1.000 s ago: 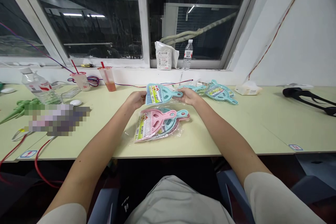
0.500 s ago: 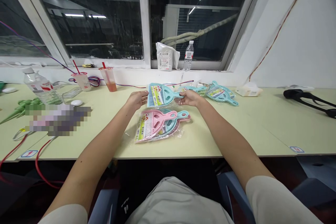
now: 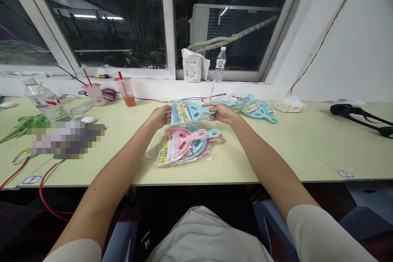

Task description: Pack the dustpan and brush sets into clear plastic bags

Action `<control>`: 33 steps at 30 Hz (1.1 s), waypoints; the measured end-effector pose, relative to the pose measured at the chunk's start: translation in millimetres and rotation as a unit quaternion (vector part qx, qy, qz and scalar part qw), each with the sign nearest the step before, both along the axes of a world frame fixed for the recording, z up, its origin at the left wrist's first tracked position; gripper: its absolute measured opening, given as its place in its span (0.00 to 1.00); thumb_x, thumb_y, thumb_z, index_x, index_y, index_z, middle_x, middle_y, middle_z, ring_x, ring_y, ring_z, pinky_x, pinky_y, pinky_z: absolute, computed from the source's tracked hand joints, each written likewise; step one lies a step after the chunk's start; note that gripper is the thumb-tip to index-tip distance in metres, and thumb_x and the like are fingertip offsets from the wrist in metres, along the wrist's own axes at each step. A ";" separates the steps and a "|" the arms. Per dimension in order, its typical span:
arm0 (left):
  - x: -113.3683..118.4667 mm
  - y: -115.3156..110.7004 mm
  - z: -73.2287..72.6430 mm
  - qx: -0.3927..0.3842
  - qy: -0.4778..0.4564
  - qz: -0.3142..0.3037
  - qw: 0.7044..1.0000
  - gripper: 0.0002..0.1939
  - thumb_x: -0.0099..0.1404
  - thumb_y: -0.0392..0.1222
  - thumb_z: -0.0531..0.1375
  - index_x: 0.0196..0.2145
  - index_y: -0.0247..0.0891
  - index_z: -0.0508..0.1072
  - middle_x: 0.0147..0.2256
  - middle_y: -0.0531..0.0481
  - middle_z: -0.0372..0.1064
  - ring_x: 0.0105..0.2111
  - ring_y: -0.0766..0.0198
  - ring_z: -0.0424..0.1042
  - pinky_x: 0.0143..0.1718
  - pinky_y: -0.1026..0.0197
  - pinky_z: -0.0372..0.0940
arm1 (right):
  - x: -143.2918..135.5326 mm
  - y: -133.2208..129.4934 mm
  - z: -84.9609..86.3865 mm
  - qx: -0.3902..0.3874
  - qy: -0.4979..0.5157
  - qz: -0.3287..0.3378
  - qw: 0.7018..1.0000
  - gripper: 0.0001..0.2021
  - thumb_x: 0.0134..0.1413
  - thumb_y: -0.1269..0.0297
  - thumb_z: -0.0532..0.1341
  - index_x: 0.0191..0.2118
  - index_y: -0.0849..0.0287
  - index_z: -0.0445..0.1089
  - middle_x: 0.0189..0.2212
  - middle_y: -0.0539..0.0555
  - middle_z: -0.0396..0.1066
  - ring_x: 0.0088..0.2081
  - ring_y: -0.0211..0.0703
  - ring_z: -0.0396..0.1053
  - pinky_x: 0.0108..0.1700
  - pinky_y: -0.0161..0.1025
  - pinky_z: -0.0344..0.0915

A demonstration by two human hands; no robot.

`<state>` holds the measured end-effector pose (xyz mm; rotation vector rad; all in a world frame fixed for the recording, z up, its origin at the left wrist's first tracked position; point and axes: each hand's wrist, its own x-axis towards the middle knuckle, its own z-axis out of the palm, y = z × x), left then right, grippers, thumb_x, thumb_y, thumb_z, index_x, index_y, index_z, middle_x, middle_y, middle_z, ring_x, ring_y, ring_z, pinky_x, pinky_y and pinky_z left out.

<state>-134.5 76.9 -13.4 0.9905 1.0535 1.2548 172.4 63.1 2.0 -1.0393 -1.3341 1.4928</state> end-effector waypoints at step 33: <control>13.6 -4.8 4.8 0.087 -0.160 0.071 0.981 0.08 0.64 0.34 0.62 0.41 0.36 0.68 0.37 0.42 0.76 0.35 0.54 0.80 0.42 0.46 0.78 | -67.5 -27.4 -2.0 0.036 0.049 -0.155 0.986 0.10 0.53 0.78 0.60 0.40 0.60 0.69 0.20 0.51 0.72 0.24 0.42 0.74 0.28 0.37 0.71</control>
